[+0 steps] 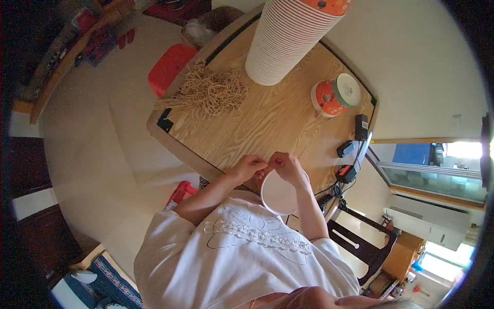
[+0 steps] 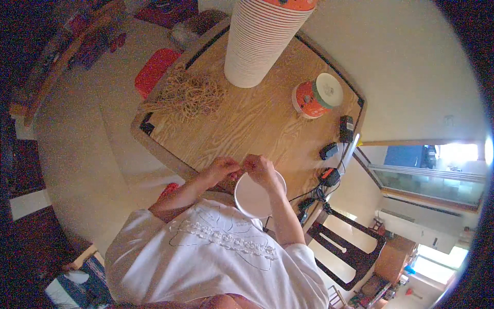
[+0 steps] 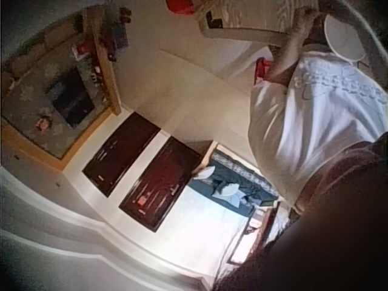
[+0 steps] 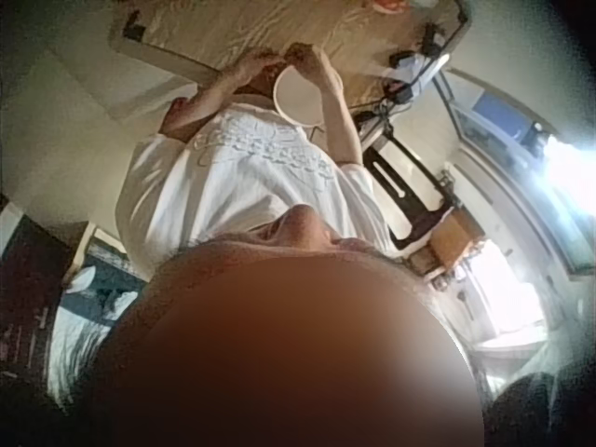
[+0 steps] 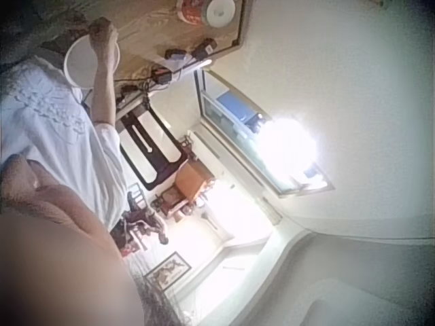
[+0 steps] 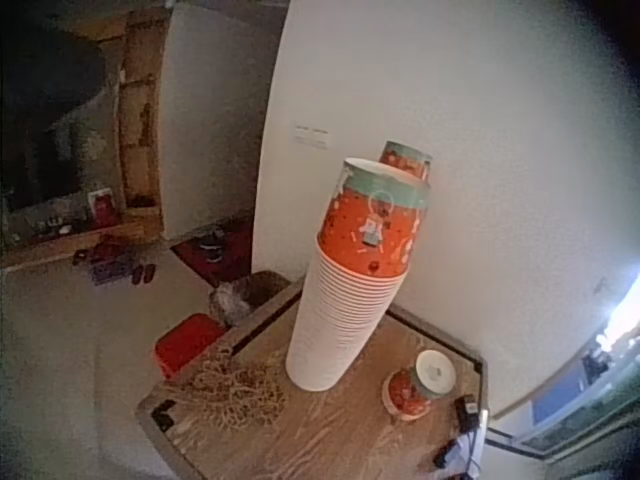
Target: The person is untying a tangle of rubber bands and placing them around the rim of a paper cup.
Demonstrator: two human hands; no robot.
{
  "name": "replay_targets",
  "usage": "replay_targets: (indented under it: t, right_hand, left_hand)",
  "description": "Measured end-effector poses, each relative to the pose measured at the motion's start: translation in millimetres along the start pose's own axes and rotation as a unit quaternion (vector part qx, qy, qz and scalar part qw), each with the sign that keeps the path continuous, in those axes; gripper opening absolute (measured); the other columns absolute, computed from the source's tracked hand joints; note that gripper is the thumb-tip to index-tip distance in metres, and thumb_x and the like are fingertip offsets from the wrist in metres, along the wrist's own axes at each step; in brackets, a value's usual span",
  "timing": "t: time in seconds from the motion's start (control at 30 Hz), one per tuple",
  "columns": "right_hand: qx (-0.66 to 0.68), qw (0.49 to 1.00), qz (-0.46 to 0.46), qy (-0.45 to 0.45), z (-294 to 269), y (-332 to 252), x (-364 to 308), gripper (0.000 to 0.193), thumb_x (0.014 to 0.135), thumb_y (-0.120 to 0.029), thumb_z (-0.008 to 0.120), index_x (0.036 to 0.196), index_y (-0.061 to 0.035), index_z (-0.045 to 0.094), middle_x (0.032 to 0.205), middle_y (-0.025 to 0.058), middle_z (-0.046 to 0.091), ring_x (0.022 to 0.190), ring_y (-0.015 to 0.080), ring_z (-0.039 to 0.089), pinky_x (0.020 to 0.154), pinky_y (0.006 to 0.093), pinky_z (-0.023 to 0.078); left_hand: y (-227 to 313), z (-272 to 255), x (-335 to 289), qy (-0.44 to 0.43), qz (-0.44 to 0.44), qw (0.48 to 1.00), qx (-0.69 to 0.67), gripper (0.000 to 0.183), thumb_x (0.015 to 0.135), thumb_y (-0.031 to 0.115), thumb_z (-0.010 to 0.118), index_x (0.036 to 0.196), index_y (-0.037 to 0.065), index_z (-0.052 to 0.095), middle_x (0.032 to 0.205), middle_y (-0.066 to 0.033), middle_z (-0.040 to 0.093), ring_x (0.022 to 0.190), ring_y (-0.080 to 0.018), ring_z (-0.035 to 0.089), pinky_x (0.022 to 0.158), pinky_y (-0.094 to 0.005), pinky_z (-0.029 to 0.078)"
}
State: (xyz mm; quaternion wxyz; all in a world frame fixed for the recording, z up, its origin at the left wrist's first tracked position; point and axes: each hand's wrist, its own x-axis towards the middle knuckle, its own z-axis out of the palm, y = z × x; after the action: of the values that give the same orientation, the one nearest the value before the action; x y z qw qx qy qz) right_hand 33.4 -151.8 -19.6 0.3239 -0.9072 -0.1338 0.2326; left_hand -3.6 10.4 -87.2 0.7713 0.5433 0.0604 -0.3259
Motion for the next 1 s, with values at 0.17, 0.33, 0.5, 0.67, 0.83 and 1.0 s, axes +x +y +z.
replay_targets:
  t: [0.17,0.33,0.5,0.67,0.83,1.0]
  right_hand:
    - [-0.029,1.0,0.007,-0.004,-0.7,-3.4,-0.3,0.011,0.076,-0.016,0.052,0.076,-0.0068,0.058,0.074,0.0139,0.06,0.072,0.0342,0.058,0.061,0.0406,0.046]
    - [-0.007,1.0,-0.002,0.01,-0.4,2.8,-1.2,0.01,0.072,-0.008,0.052,0.077,-0.0041,0.06,0.068,0.0139,0.059,0.065,0.0263,0.059,0.058,0.0337,0.046]
    - [0.026,1.0,0.0,-0.002,3.6,11.9,-0.1,0.01,0.071,-0.005,0.052,0.077,-0.0029,0.06,0.069,0.0133,0.06,0.065,0.0255,0.059,0.059,0.0326,0.046]
    - [0.017,0.999,-0.034,0.006,5.0,17.1,2.5,0.009,0.069,-0.002,0.051,0.074,-0.0021,0.058,0.069,0.0128,0.059,0.065,0.0249,0.058,0.058,0.0321,0.046]
    - [0.013,0.999,-0.035,0.0,3.7,10.3,1.5,0.01,0.066,0.001,0.05,0.073,-0.0019,0.057,0.069,0.0121,0.058,0.065,0.0252,0.057,0.058,0.032,0.045]
    - [-0.029,0.988,-0.141,0.048,-4.3,1.6,-4.7,0.006,0.069,-0.003,0.053,0.074,-0.0022,0.056,0.07,0.0108,0.057,0.063,0.0247,0.055,0.058,0.0316,0.044]
  left_hand:
    - [-0.5,4.9,-4.5,0.014,0.024,0.999,-0.031,0.011,0.084,0.012,0.052,0.084,0.001,0.055,0.071,-0.0033,0.057,0.059,-0.0095,0.052,0.05,-0.0223,0.045]
    - [-16.1,-0.2,3.6,0.023,0.015,0.993,-0.116,0.012,0.084,0.012,0.052,0.089,0.001,0.054,0.073,-0.0032,0.058,0.062,-0.01,0.054,0.053,-0.022,0.046]
    - [-2.9,10.8,-0.7,0.081,0.059,0.994,-0.053,0.013,0.082,0.012,0.054,0.089,0.001,0.054,0.074,-0.005,0.058,0.062,-0.0111,0.055,0.054,-0.0229,0.046]
    - [-0.5,5.2,5.7,0.073,0.087,0.993,0.031,0.01,0.081,0.011,0.055,0.08,0.001,0.055,0.067,-0.003,0.057,0.058,-0.0104,0.054,0.052,-0.0232,0.044]
    - [-6.8,5.0,7.8,0.097,0.082,0.991,0.043,0.009,0.081,0.01,0.053,0.076,0.002,0.055,0.061,-0.0021,0.055,0.054,-0.0096,0.052,0.049,-0.0242,0.043]
    - [-24.2,-21.2,15.3,0.168,0.104,0.974,0.107,0.016,0.082,0.017,0.052,0.079,0.002,0.056,0.063,-0.0039,0.058,0.056,-0.0138,0.055,0.053,-0.0271,0.045]
